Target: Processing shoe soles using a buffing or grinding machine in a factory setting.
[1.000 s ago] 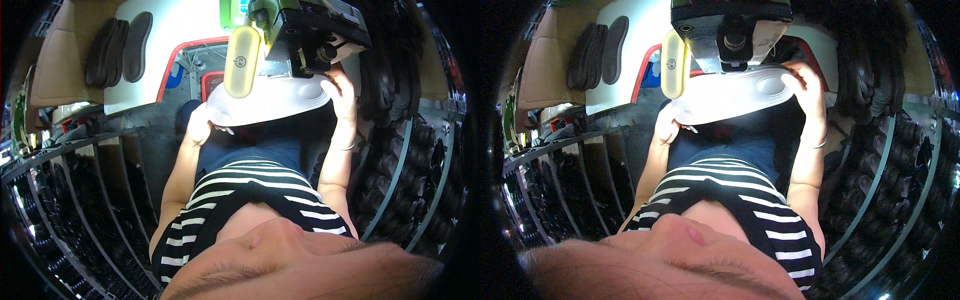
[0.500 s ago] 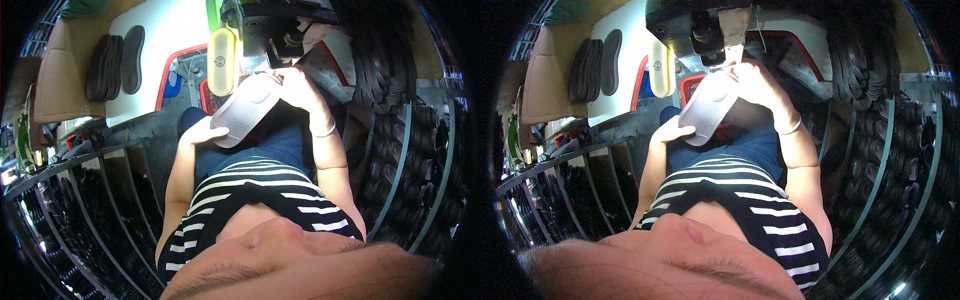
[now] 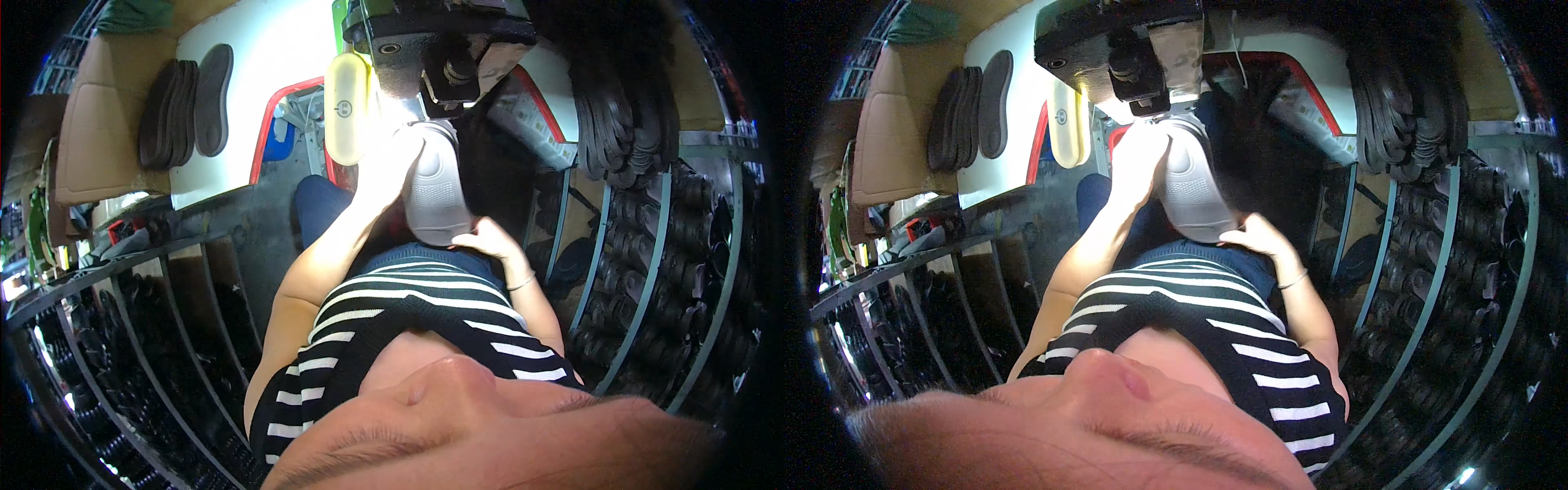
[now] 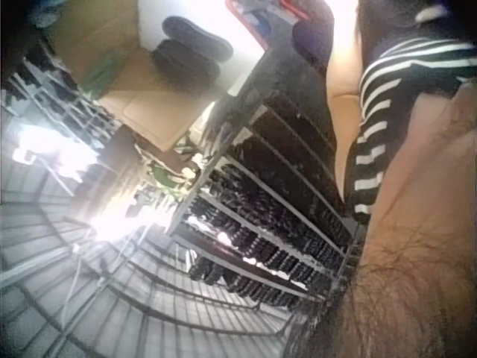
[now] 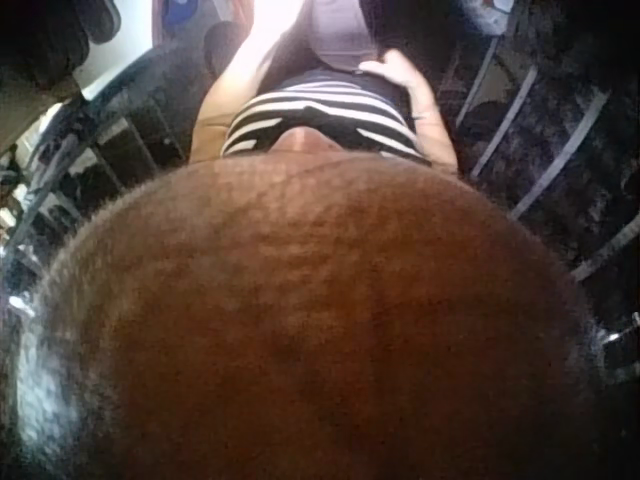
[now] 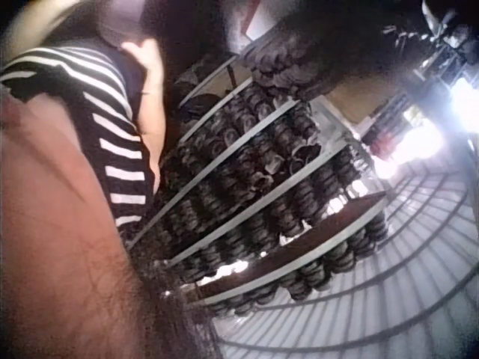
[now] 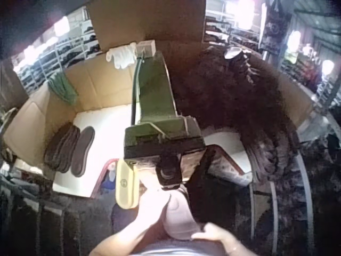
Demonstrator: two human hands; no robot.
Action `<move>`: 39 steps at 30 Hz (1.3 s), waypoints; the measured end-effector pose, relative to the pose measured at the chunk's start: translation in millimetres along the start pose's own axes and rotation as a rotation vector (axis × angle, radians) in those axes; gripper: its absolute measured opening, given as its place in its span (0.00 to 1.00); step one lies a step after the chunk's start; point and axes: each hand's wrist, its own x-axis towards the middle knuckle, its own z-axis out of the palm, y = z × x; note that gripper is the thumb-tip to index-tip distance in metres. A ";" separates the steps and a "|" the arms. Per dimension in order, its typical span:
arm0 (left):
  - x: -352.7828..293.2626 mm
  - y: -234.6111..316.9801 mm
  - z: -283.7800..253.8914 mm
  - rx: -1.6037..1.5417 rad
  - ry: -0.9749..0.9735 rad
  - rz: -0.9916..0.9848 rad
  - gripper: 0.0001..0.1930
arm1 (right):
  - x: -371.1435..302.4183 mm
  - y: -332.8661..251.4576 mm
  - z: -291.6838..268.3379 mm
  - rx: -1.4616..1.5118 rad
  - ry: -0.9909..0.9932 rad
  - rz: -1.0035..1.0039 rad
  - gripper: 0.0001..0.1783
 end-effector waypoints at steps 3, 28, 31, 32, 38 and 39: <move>-4.8 -7.3 -3.0 0.615 0.017 0.436 0.14 | -24.6 14.9 -65.8 -0.204 0.327 0.066 0.14; -44.2 -58.8 -159.2 -0.376 -0.119 -0.291 0.19 | 24.0 -161.5 -36.0 -0.372 0.511 -0.615 0.16; -62.1 -59.9 -169.6 -0.406 -0.120 -0.358 0.17 | 30.6 -181.4 -8.8 -0.443 0.535 -0.542 0.13; -68.1 -59.5 -173.1 -0.401 -0.153 -0.441 0.15 | 30.1 -189.3 -5.8 -0.518 0.517 -0.501 0.13; -113.2 -86.0 -146.0 -0.271 -0.487 -0.686 0.15 | 57.9 -201.7 6.2 -0.750 0.425 -0.501 0.10; -118.2 -90.5 -128.6 -0.365 -0.498 -0.681 0.15 | 60.8 -199.5 6.8 -0.754 0.414 -0.514 0.10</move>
